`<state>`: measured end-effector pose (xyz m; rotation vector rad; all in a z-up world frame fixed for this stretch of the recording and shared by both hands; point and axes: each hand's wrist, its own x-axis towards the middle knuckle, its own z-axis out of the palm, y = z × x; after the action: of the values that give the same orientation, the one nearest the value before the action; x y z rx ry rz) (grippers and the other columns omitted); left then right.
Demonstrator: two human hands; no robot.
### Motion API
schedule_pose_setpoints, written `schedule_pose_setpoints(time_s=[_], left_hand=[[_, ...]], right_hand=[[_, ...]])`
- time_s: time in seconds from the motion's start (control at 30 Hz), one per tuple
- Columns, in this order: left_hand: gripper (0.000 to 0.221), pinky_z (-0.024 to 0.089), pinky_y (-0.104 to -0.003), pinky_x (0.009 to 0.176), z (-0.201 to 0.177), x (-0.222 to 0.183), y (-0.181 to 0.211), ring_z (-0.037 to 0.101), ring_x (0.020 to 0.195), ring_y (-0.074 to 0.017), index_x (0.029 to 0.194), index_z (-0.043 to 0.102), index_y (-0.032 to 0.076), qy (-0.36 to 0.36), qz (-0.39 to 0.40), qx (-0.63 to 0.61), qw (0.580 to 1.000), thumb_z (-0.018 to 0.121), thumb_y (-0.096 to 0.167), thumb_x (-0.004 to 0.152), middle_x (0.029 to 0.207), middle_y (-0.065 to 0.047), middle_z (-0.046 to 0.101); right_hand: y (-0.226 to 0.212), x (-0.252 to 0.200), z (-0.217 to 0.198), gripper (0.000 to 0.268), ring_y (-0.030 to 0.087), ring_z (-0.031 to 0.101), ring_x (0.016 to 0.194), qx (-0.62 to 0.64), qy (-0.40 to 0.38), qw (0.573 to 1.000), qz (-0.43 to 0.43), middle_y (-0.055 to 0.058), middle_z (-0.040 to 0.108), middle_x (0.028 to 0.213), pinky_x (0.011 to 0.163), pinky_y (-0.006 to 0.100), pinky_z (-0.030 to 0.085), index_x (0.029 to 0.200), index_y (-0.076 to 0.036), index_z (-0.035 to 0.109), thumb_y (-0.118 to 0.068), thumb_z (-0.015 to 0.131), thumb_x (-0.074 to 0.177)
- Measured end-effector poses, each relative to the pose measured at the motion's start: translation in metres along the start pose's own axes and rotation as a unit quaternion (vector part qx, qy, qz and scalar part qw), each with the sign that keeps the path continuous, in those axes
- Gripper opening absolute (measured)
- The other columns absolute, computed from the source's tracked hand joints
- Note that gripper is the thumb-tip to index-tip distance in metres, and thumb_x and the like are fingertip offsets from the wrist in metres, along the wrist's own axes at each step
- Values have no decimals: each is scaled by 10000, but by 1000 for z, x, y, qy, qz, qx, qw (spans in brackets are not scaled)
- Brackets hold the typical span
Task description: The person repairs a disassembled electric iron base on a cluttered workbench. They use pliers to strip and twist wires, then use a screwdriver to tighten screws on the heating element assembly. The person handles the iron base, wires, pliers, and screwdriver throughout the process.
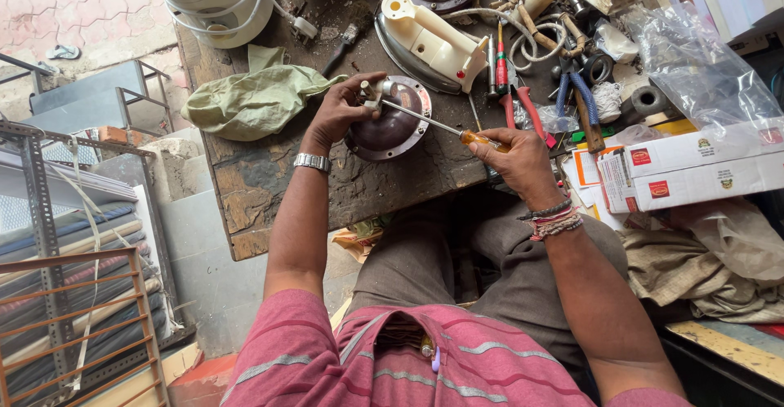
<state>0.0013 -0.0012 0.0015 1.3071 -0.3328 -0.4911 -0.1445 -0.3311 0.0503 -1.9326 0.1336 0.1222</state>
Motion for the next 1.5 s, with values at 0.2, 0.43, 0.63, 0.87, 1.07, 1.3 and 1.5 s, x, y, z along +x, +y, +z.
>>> schedule_pose_setpoints(time_s=[0.2, 0.43, 0.63, 0.87, 1.07, 1.3, 1.5], left_hand=[[724, 544, -415, 1094, 13, -7, -12, 609, 1279, -230, 1347, 672, 191, 49, -32, 104, 993, 891, 95, 663, 1391, -45, 642], [745, 463, -402, 1205, 28, -17, -20, 557, 1393, -235, 1368, 662, 225, 94, 68, 228, 967, 945, 184, 680, 1495, -60, 591], [759, 452, -390, 1162, 33, -20, -20, 551, 1388, -238, 1378, 649, 216, 93, 65, 231, 966, 940, 204, 677, 1507, -74, 570], [767, 460, -406, 1194, 30, -18, -15, 547, 1386, -248, 1364, 658, 211, 84, 60, 233, 967, 950, 206, 655, 1494, -74, 575], [766, 420, -426, 1218, 28, -19, -22, 521, 1426, -272, 1379, 662, 200, 86, 91, 272, 954, 940, 198, 665, 1508, -98, 578], [762, 436, -420, 1209, 27, -21, -26, 514, 1430, -275, 1379, 655, 206, 87, 85, 259, 958, 933, 197, 669, 1517, -106, 562], [751, 444, -426, 1200, 27, -22, -27, 532, 1416, -279, 1373, 663, 199, 89, 97, 255, 958, 930, 193, 671, 1511, -107, 566]], right_hand=[[12, 26, -31, 255, 43, 670, 762, 11, 21, 998, -51, 37, 746, 965, 656, 191, 543, 1094, -45, 754, -198, 805, 896], [39, 55, -32, 385, 47, 481, 508, 250, 66, 959, 114, -3, 589, 751, 377, 190, 349, 1003, -119, 604, -461, 729, 879], [57, 60, -59, 487, 32, 355, 463, 282, -94, 936, 189, -42, 447, 660, 384, 183, 262, 977, -88, 654, -575, 651, 960], [80, 74, -60, 316, 49, 509, 762, 262, -100, 954, 103, -52, 590, 1006, 607, 208, 409, 1153, -83, 604, -362, 655, 1014], [97, 82, -56, 418, 137, 432, 687, 226, -29, 966, 125, 64, 561, 920, 536, 264, 341, 1225, -52, 620, -452, 611, 1103], [98, 77, -66, 401, 112, 475, 689, 252, -88, 955, 128, 60, 574, 895, 541, 241, 347, 1168, -44, 653, -433, 584, 1096], [99, 82, -67, 279, 97, 519, 707, 242, -90, 960, 108, 48, 607, 922, 586, 219, 386, 1115, -43, 675, -313, 632, 1055]])
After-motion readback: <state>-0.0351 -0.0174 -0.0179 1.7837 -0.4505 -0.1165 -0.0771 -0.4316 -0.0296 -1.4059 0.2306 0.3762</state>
